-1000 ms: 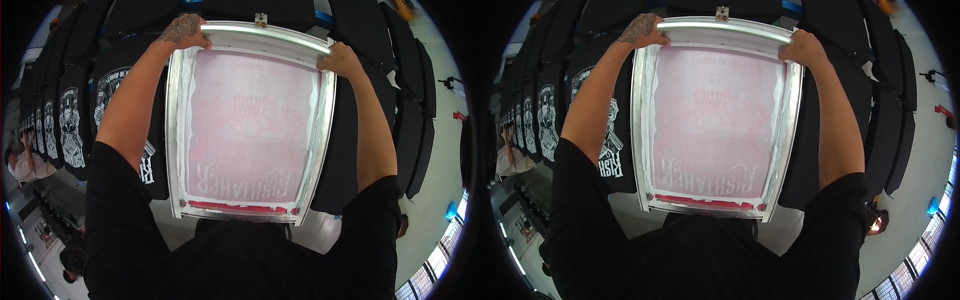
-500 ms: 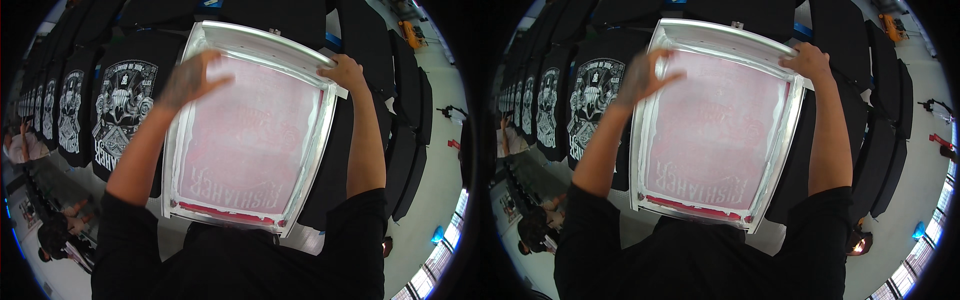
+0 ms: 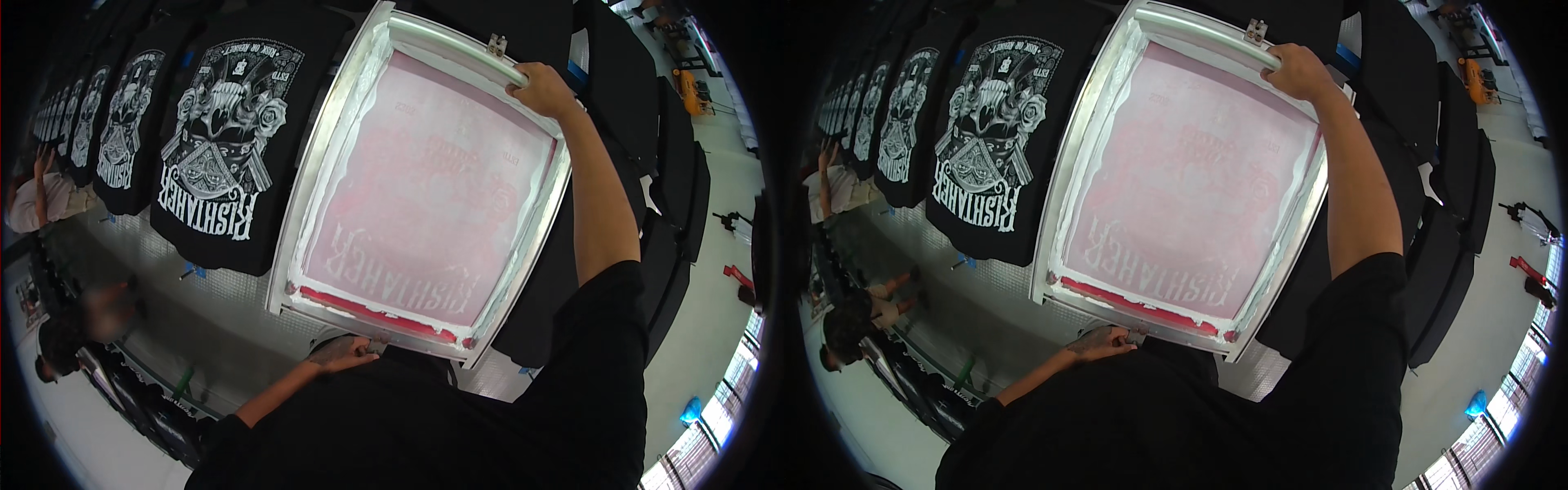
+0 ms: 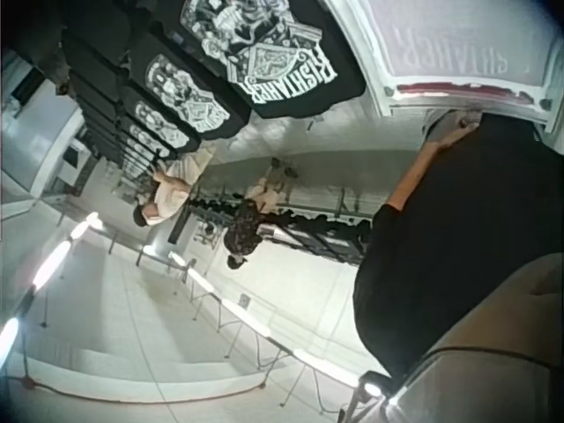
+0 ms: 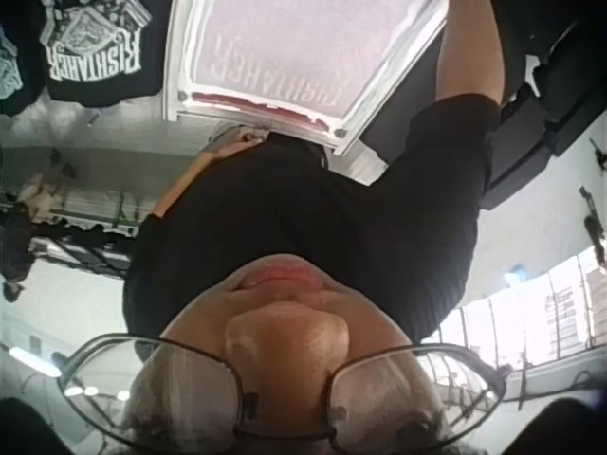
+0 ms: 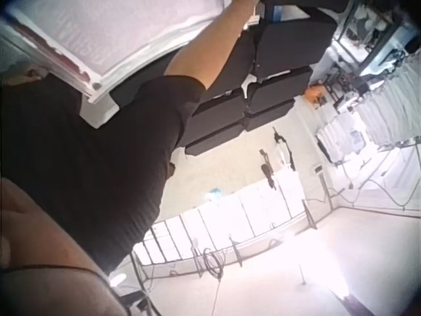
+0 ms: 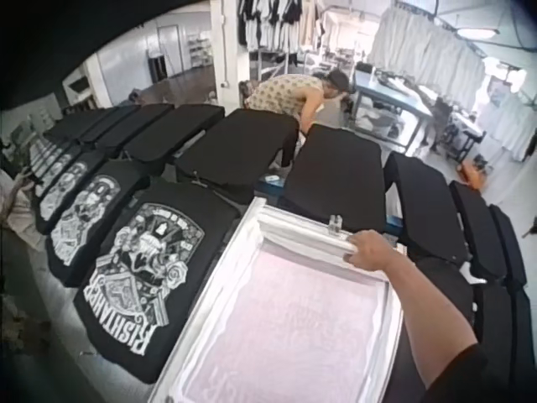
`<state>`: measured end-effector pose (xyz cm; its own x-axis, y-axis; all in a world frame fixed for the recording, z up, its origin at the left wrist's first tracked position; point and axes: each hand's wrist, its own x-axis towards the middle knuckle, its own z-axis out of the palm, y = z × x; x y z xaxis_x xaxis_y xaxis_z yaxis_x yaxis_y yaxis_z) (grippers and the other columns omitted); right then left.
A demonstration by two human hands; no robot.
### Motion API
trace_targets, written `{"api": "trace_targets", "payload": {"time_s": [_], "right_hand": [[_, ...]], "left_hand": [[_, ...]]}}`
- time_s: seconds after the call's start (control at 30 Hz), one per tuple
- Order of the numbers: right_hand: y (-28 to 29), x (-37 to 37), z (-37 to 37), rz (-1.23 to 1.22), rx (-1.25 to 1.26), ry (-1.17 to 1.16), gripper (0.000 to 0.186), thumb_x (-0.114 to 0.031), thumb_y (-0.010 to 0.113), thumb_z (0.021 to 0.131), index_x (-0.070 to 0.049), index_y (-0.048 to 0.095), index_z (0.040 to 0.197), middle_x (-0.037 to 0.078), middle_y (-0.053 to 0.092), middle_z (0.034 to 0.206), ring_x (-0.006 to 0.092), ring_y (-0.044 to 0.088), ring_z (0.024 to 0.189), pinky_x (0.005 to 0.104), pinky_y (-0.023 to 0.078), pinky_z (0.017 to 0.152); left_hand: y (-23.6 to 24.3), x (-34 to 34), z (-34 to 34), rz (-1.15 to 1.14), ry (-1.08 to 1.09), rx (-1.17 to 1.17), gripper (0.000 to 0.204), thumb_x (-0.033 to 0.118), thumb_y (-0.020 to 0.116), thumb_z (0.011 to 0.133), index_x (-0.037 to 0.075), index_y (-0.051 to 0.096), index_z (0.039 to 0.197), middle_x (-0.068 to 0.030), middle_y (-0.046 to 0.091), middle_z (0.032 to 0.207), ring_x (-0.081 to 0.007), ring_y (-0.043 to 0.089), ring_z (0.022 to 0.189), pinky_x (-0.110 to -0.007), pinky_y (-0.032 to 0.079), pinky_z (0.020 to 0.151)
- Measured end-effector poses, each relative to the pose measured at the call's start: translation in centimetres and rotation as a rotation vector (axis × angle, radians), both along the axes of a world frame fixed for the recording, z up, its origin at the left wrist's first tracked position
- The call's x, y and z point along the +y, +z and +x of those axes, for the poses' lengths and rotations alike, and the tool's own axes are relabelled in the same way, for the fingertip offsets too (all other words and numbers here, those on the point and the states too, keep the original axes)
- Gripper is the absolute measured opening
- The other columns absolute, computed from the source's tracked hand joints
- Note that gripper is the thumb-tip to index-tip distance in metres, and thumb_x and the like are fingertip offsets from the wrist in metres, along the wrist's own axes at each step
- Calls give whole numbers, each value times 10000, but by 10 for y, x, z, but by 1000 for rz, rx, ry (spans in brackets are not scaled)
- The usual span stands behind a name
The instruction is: Applying ink to t-shirts using a manual screen printing press and a squeegee.
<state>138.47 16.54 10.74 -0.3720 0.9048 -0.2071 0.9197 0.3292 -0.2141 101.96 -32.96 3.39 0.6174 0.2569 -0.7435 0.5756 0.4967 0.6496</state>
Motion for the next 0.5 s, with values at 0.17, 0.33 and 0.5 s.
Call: {"api": "trace_targets", "payload": {"time_s": [0.17,0.33,0.5], "right_hand": [[3,-85,-22,-69,-6,8,432,-267,760,812,-10,733,1159,229,729,1082,393,694,1014,429,538,957],[2,-245,-65,-67,94,49,248,-184,737,816,-65,738,1033,197,739,903,410,697,856,481,546,846],[-3,-433,-117,-40,96,-7,316,-33,710,656,-75,653,964,138,683,915,329,652,857,445,523,835]], "left_hand": [[-3,-3,-1,175,102,-50,482,454,679,971,40,575,746,-30,482,655,-142,470,654,-343,408,623],[-12,-12,5,350,176,-86,421,354,720,955,24,604,720,-44,529,633,-115,477,619,-325,393,570],[-21,-23,9,352,157,-27,389,347,738,952,27,647,751,-34,525,628,-109,473,614,-315,382,557]]}}
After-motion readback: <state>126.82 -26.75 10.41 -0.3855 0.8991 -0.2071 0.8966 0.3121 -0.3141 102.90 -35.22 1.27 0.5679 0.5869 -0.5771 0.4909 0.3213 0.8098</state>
